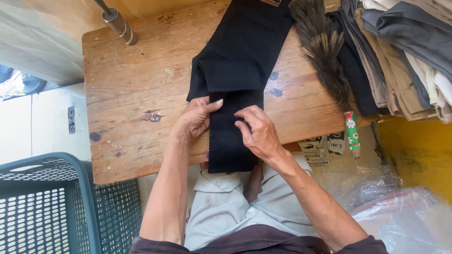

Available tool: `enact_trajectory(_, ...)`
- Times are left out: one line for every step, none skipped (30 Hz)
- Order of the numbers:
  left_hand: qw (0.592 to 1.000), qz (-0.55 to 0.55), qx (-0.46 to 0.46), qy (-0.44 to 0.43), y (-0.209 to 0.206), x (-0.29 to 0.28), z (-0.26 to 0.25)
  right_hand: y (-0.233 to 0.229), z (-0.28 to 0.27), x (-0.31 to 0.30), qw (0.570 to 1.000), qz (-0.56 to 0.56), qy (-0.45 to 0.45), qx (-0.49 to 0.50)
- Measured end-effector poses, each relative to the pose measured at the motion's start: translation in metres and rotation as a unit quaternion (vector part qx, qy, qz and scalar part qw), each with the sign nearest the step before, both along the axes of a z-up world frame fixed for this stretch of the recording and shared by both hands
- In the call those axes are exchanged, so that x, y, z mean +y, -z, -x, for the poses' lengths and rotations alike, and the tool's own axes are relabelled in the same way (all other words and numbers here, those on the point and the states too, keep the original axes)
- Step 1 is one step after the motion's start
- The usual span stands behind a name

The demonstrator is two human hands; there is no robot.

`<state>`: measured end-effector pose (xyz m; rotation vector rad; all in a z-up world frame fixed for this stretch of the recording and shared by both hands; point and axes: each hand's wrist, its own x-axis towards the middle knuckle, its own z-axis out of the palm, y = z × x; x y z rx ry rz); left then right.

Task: Cleaning black trousers using a lint roller and a feather duster, then folding them neatly on a wooden table.

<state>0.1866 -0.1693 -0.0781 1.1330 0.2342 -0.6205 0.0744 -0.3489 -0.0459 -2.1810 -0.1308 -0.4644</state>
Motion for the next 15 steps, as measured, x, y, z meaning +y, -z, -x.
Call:
enact_trajectory(1.000,-0.003,0.008,0.007,0.007,0.001,-0.003,0.010,0.000,0.000,0.999,0.002,-0.031,0.033)
enact_trajectory(1.000,-0.003,0.008,0.007,0.010,0.000,-0.005,0.009,0.000,-0.003,0.999,0.003,-0.031,0.033)
enact_trajectory(1.000,-0.013,0.008,0.010,0.014,0.002,-0.006,0.008,0.000,-0.005,0.998,-0.030,-0.023,0.050)
enact_trajectory(1.000,-0.023,0.008,0.013,0.019,0.004,-0.007,0.007,0.000,-0.007,0.996,-0.063,-0.015,0.066)
enact_trajectory(1.000,-0.025,0.010,0.009,0.021,0.004,-0.008,0.001,0.000,-0.007,0.995,-0.065,-0.019,0.068)
enact_trajectory(1.000,-0.022,0.013,0.009,0.024,0.004,-0.009,-0.006,0.001,-0.007,0.998,-0.039,-0.020,0.051)
enact_trajectory(1.000,-0.019,0.015,0.014,0.025,0.002,-0.012,-0.013,0.001,-0.009,0.999,-0.012,-0.016,0.031)
enact_trajectory(1.000,-0.020,0.015,0.014,0.033,0.003,-0.017,-0.016,0.001,-0.003,0.999,-0.013,-0.016,0.031)
enact_trajectory(0.999,-0.023,0.021,0.022,0.041,0.004,-0.022,-0.020,0.001,0.002,0.999,-0.003,-0.048,0.010)
enact_trajectory(0.999,-0.026,0.027,0.030,0.049,0.005,-0.026,-0.024,0.001,0.007,0.997,0.006,-0.081,-0.011)
enact_trajectory(0.999,-0.026,0.027,0.029,0.045,0.004,-0.023,-0.017,0.002,0.015,0.997,0.007,-0.082,-0.011)
enact_trajectory(0.999,-0.024,0.023,0.020,0.040,0.003,-0.019,-0.010,0.003,0.023,0.995,-0.014,-0.094,-0.002)
enact_trajectory(0.999,-0.023,0.018,0.012,0.036,0.003,-0.017,-0.004,0.003,0.032,0.994,-0.035,-0.106,0.006)
enact_trajectory(0.999,-0.024,0.017,0.012,0.044,0.004,-0.018,0.002,0.002,0.035,0.994,-0.035,-0.107,0.004)
enact_trajectory(0.999,-0.031,0.006,0.007,0.053,0.005,-0.018,0.007,0.001,0.038,0.996,-0.001,-0.093,0.000)
